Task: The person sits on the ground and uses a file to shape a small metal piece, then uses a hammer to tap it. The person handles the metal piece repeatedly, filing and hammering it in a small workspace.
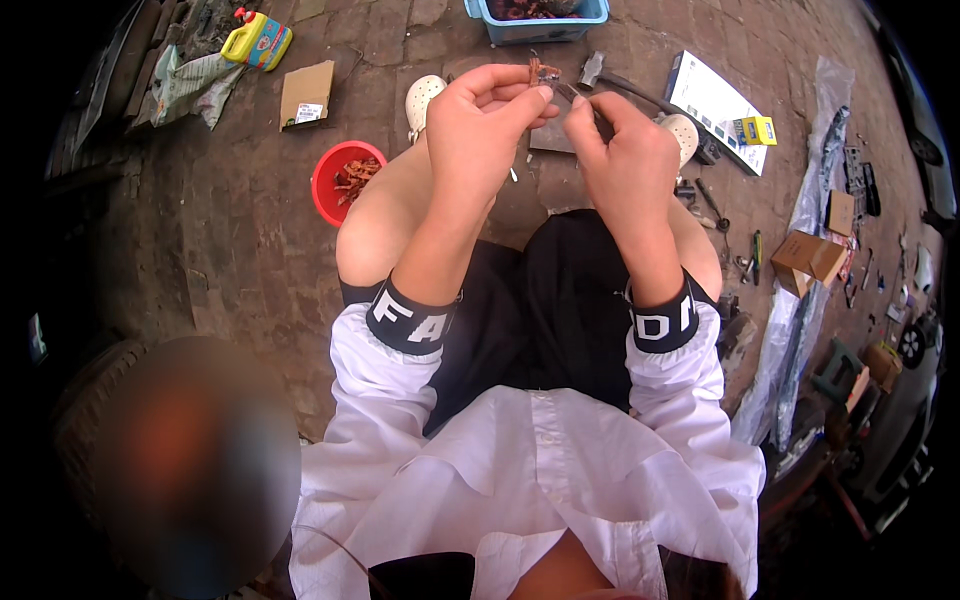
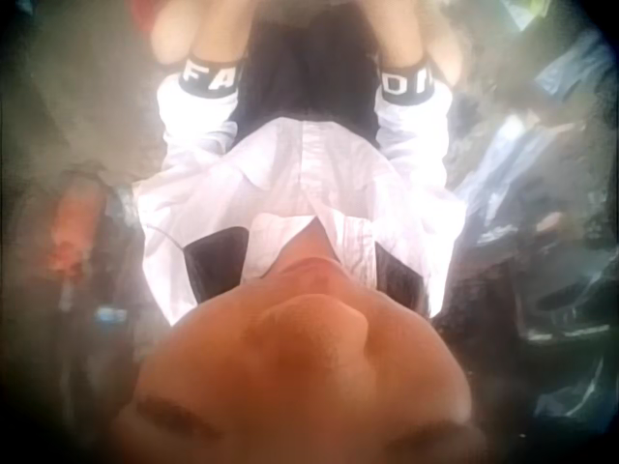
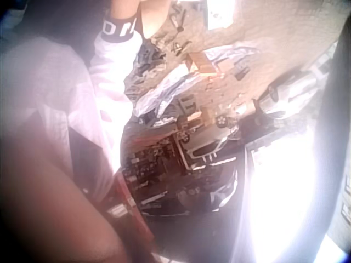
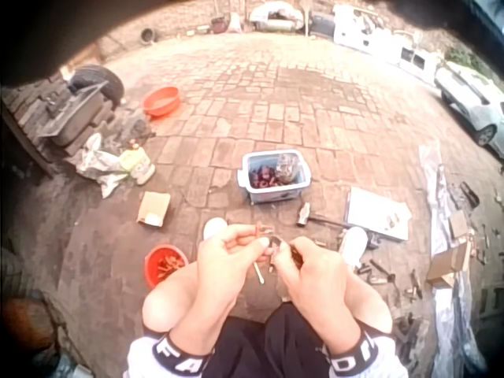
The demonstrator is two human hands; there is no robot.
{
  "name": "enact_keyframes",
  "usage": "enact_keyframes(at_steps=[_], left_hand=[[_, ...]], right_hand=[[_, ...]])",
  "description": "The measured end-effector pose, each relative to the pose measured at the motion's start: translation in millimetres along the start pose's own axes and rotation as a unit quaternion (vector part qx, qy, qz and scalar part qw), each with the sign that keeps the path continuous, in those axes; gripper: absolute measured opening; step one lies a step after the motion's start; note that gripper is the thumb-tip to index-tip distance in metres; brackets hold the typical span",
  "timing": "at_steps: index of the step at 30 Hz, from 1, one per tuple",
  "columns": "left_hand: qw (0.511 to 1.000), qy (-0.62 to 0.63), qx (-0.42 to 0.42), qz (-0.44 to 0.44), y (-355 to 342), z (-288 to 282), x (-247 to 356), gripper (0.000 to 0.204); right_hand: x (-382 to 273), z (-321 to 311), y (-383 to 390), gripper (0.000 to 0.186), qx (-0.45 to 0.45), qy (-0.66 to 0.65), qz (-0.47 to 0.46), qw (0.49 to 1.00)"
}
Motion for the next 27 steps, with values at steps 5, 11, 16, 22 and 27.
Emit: enact_keyframes(at_steps=[5,11,16,22,27], left_hand=[[1.000,0.003,0.005,0.004,0,-1,0,0.020],[0.994,-0.075,0.056,0.054,4,-3,3,0.019],[0.997,-0.062,0.047,0.024,3,-6,0,0.017],[0.998,-0.050,-0.003,-0.033,2,-7,1,0.017],[0.995,-0.061,-0.028,-0.078,2,-11,-2,0.017]], right_hand=[[-2,1,0,0.024,-0.011,0.015,-0.005,1.000],[-11,1,-1,0.025,-0.032,0.076,-0.015,0.996],[11,15,4,0.023,-0.086,-0.079,0.052,0.992],[20,25,8,0.021,-0.118,-0.219,0.071,0.966],[19,31,12,0.023,-0.143,-0.252,0.092,0.953]])
Point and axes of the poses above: each hand's wrist, its own y-axis away from the middle knuckle, its own z-axis out of the palm, x = y × z, the point moved 10 cm from there along -y, towards the middle knuckle, and after that the axes turned 12 degrees about -z, right-handed, at the moved point
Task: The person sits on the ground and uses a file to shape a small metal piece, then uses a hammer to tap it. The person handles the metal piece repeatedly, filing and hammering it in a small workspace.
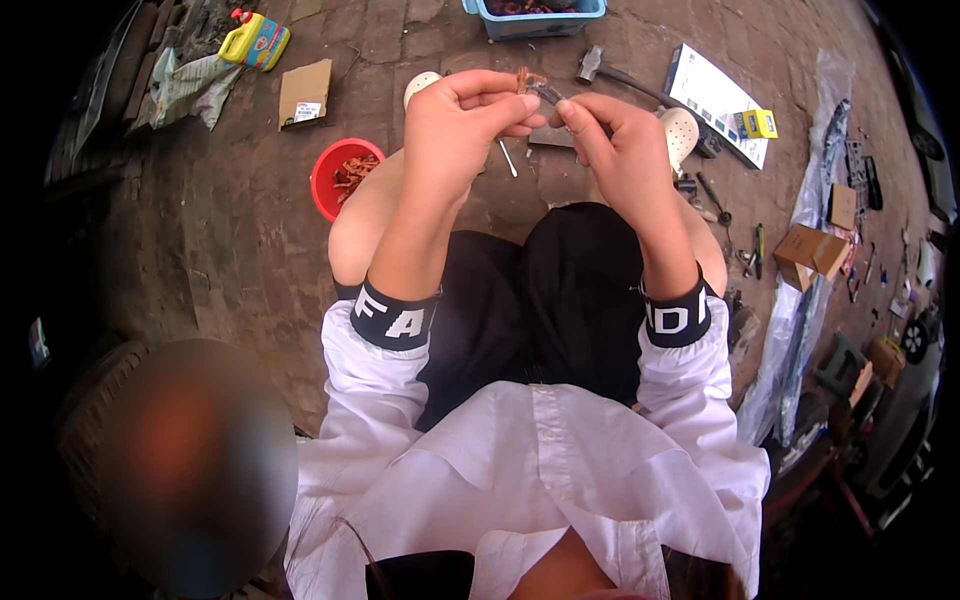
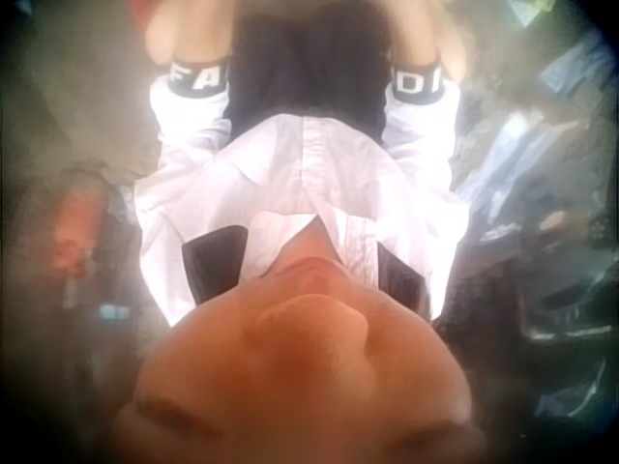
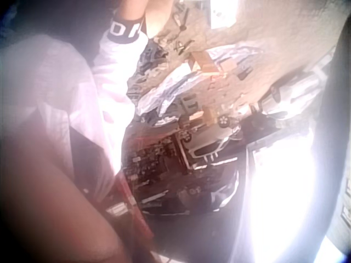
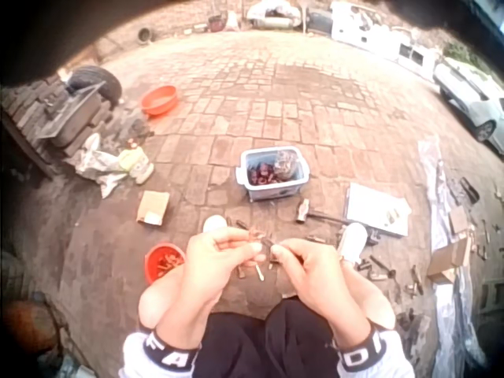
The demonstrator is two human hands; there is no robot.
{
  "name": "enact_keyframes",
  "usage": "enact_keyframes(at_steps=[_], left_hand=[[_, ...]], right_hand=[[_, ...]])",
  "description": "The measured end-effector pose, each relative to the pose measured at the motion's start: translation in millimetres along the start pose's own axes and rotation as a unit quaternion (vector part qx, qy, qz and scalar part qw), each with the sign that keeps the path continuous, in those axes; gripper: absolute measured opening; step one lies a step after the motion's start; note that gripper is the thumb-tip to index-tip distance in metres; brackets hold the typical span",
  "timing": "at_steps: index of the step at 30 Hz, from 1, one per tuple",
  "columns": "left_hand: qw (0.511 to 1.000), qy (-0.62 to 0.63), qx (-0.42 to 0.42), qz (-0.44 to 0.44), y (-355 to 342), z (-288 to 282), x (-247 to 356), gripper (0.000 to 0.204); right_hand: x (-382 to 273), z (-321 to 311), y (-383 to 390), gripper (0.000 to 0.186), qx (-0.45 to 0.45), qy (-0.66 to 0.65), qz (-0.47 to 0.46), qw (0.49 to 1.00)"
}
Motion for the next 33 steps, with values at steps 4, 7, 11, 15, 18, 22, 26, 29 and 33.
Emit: enact_keyframes(at_steps=[4,7,11,15,18,22,26,29,33], left_hand=[[0.999,-0.019,-0.014,-0.027,1,-1,-5,0.020],[0.999,-0.004,-0.028,-0.031,0,-2,-7,0.020],[0.998,0.007,-0.039,-0.047,0,-4,-11,0.020],[0.997,0.014,-0.043,-0.056,-1,-4,-13,0.020],[1.000,-0.023,-0.011,-0.015,-2,-5,-9,0.019],[0.990,-0.084,0.069,0.087,0,-4,-6,0.016],[0.994,-0.061,0.052,0.072,-1,-1,-8,0.015],[0.999,-0.027,0.014,0.020,0,-2,-5,0.015],[0.999,-0.021,-0.011,-0.036,3,-4,-9,0.018]], right_hand=[[4,4,2,0.024,-0.010,-0.020,0.014,1.000],[6,9,4,0.024,-0.028,-0.035,0.010,0.999],[8,13,5,0.025,-0.032,-0.049,0.018,0.998],[12,13,5,0.026,-0.036,-0.040,0.030,0.998],[10,11,6,0.025,-0.011,0.005,0.004,1.000],[0,6,8,0.024,0.026,0.134,-0.041,0.990],[1,7,9,0.024,0.023,0.110,-0.031,0.993],[4,11,9,0.024,0.016,0.023,-0.015,1.000],[13,18,12,0.027,-0.020,-0.049,0.029,0.998]])
Point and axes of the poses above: each hand's wrist, its own y-axis away from the middle knuckle, its own z-axis out of the palm, x = y × z, the point moved 10 cm from there along -y, towards the middle knuckle, and after that the axes turned 12 degrees about -z, right-handed, at the moved point
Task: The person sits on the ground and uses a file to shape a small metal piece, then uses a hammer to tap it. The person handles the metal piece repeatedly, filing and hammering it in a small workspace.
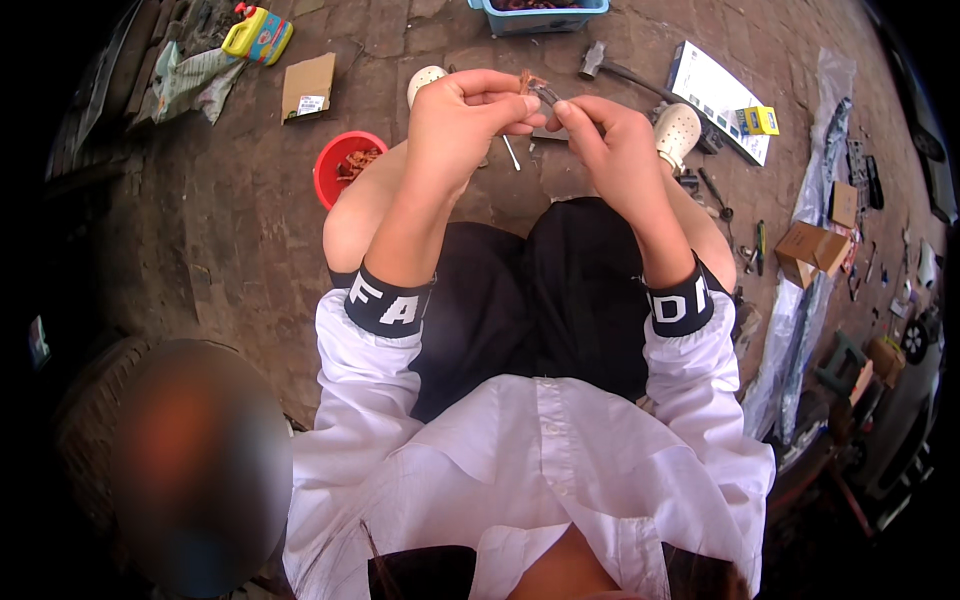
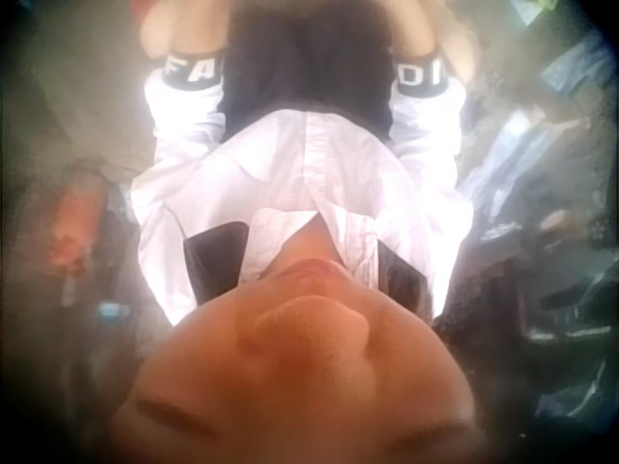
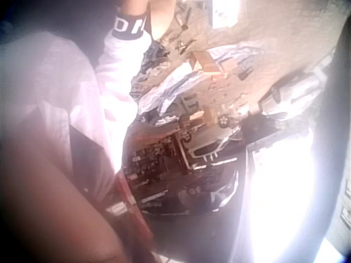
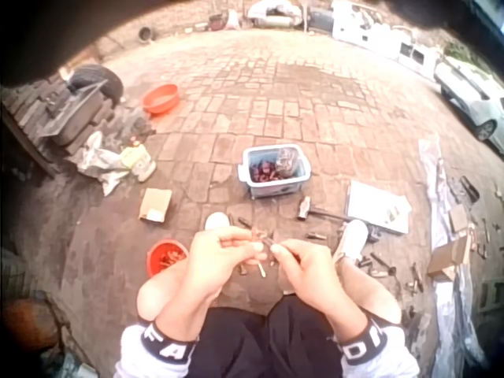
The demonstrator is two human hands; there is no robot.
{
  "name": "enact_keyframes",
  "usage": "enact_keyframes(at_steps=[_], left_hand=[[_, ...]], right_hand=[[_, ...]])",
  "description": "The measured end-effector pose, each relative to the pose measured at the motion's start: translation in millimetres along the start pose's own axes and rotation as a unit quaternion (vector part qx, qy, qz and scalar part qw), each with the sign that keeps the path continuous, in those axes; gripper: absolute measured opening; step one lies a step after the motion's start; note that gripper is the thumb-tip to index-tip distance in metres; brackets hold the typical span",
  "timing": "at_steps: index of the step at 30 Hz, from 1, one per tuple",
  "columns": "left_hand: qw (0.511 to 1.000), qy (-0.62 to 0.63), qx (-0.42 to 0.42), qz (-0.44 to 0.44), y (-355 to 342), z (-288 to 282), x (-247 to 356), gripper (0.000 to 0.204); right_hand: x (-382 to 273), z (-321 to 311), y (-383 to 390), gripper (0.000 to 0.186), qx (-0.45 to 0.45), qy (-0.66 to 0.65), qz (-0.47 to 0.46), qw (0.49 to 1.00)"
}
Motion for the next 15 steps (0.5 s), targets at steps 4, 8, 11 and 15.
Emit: enact_keyframes(at_steps=[4,8,11,15], left_hand=[[1.000,0.002,-0.019,-0.012,-2,-2,-5,0.021],[0.999,0.002,-0.029,-0.032,-1,-1,-6,0.021],[0.998,0.020,-0.044,-0.033,-5,1,-10,0.021],[0.997,0.060,-0.042,-0.015,-10,7,-10,0.022]], right_hand=[[4,5,2,0.028,-0.018,-0.040,0.018,0.999],[8,9,3,0.028,-0.024,-0.062,0.025,0.997],[13,13,3,0.028,-0.021,-0.073,0.030,0.997],[11,3,0,0.029,0.019,-0.046,0.014,0.999]])
Point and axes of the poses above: each hand's wrist, its own y-axis away from the middle knuckle, its own z-axis out of the palm, x = y × z, the point moved 10 cm from there along -y, towards the middle knuckle, and after that the axes turned 12 degrees about -z, right-handed, at the moved point
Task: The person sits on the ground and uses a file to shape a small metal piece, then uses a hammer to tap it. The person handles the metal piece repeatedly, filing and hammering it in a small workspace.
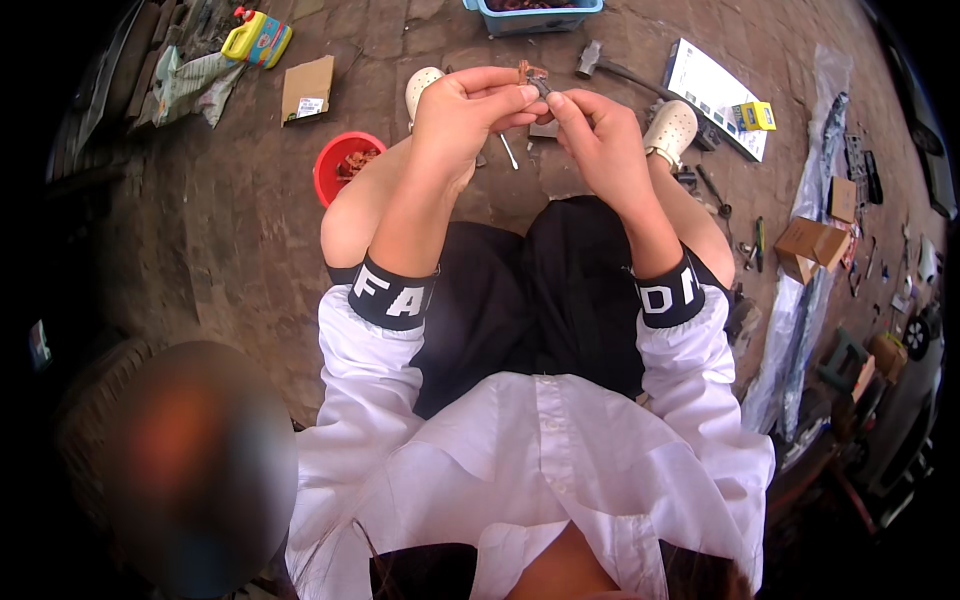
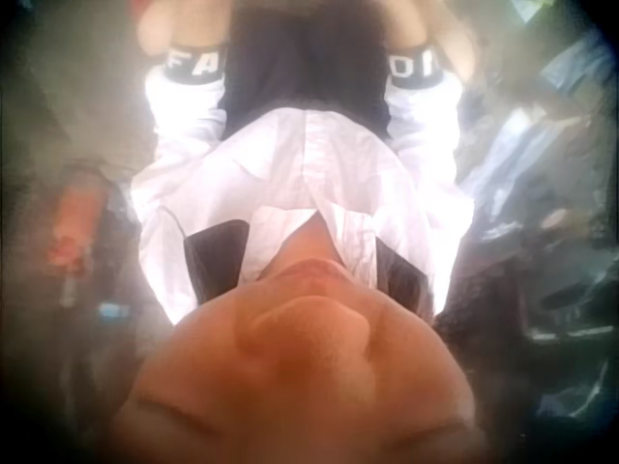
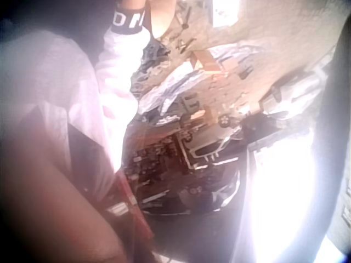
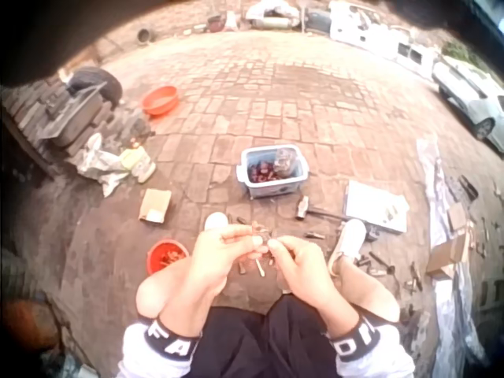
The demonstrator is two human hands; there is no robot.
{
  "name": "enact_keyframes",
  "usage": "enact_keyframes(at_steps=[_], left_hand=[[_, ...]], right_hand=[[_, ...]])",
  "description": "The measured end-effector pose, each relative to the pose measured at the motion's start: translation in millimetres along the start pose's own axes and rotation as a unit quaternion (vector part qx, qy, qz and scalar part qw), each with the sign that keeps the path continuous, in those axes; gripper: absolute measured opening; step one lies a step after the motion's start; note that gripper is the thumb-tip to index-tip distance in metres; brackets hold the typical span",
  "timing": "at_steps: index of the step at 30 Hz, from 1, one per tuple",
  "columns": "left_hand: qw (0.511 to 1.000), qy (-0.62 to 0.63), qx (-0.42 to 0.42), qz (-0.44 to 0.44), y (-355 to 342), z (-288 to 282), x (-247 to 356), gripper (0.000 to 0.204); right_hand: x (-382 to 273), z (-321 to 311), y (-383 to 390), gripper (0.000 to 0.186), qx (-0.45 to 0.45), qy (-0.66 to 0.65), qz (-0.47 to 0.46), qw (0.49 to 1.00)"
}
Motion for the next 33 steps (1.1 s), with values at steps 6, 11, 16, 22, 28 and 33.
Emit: enact_keyframes(at_steps=[6,11,16,22,28,33], left_hand=[[0.997,0.076,-0.032,0.013,2,5,6,0.025],[0.994,0.080,-0.069,0.011,4,8,6,0.025],[0.994,0.078,-0.071,0.011,8,11,9,0.024],[0.996,0.063,-0.061,0.028,10,7,12,0.025],[0.995,0.084,-0.055,0.018,11,7,11,0.023],[0.996,0.081,-0.034,0.014,11,5,10,0.024]], right_hand=[[-32,-34,-3,0.030,0.072,0.019,-0.076,0.994],[-50,-34,2,0.018,0.072,0.116,-0.115,0.984],[-68,-32,2,0.011,0.079,0.225,-0.169,0.957],[-71,-26,2,0.012,0.061,0.240,-0.176,0.953],[-66,-27,1,0.013,0.072,0.204,-0.162,0.963],[-64,-24,2,0.014,0.057,0.214,-0.147,0.964]])
Point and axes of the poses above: each hand's wrist, its own y-axis away from the middle knuckle, its own z-axis out of the palm, x = y × z, the point moved 10 cm from there along -y, towards the middle knuckle, and after that the axes turned 12 degrees about -z, right-handed, at the moved point
